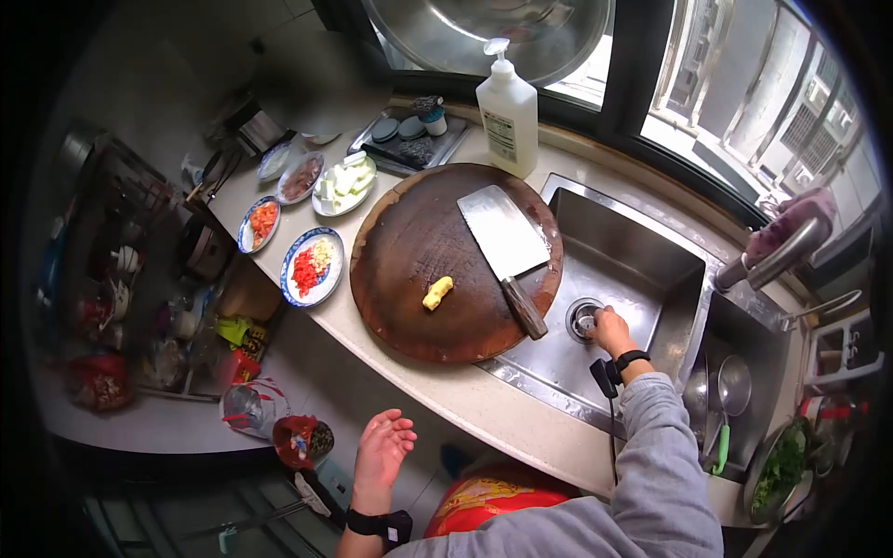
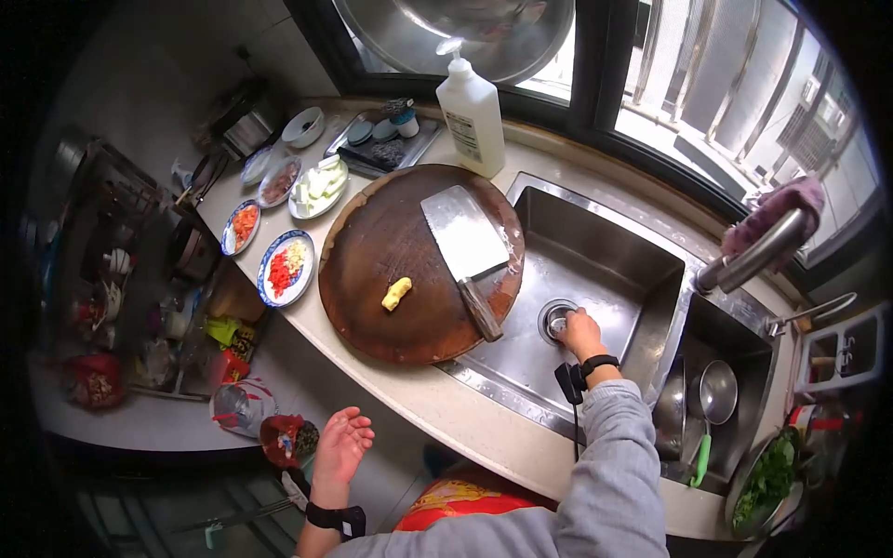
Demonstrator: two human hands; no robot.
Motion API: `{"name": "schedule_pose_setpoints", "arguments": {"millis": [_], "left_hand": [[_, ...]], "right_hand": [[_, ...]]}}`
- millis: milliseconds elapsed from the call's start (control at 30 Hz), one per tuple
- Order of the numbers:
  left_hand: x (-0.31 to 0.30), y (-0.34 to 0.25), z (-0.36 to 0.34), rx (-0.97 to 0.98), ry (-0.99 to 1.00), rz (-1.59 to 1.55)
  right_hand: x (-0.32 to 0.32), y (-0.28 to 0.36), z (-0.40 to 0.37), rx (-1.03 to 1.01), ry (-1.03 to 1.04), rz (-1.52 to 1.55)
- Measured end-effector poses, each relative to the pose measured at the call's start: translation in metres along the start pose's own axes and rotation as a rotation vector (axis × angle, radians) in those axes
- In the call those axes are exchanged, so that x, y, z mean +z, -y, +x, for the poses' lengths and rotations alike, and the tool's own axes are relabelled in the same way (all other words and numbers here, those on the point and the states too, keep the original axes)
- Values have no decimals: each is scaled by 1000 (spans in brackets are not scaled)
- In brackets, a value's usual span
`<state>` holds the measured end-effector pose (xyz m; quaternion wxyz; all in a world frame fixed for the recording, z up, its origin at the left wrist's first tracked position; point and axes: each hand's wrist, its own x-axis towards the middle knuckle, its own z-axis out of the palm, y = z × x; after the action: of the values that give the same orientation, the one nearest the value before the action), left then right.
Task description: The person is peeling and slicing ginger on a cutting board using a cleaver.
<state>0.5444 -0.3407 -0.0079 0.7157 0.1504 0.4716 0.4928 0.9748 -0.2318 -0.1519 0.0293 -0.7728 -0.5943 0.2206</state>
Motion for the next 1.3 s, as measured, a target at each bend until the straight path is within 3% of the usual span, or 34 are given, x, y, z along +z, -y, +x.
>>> {"name": "schedule_pose_setpoints", "arguments": {"millis": [133, 200, 367, 567, 600, 667, 733, 800, 867, 1000, 1067, 1100, 1133, 1233, 1267, 1300], "left_hand": [[12, 9, 5, -16, -28, 39], [16, 11, 8, -21, -36, 49], [50, 16, 33, -123, 117, 92], [129, 34, 65, -275, 342, 143], [140, 36, 67, -317, 341, 185], [159, 45, 74, -355, 383, 188], [178, 56, 76, -384, 424, 245], [197, 64, 77, -370, 445, 264], [215, 71, 78, -377, 463, 372], [248, 92, 94, -322, 395, 472], [262, 98, 91, -326, 402, 448], [272, 113, 96, -337, 382, 434], [279, 122, 95, -348, 377, 404], [299, 140, 94, -391, 377, 360], [306, 149, 99, -433, 371, 311], [318, 161, 99, -425, 385, 289]], "right_hand": [[49, -20, 5, -21, -85, 55], [66, -25, 5, 15, 23, -60], [18, -15, -9, -25, 48, 93], [-104, -25, -64, 146, -274, 212], [-110, -47, -68, 116, -375, 295], [-145, -71, -87, 260, -466, 393], [-155, -119, -85, 385, -682, 428], [-154, -184, -67, 280, -958, 299], [-166, -214, -47, 341, -1055, 303], [-171, -275, 28, 500, -714, 656], [-205, -240, -2, 444, -691, 491], [-216, -216, -12, 474, -587, 245], [-208, -224, -1, 534, -588, 414], [-185, -242, 5, 565, -801, 483], [-183, -242, 1, 503, -815, 340], [-179, -236, -4, 598, -927, 713]]}}
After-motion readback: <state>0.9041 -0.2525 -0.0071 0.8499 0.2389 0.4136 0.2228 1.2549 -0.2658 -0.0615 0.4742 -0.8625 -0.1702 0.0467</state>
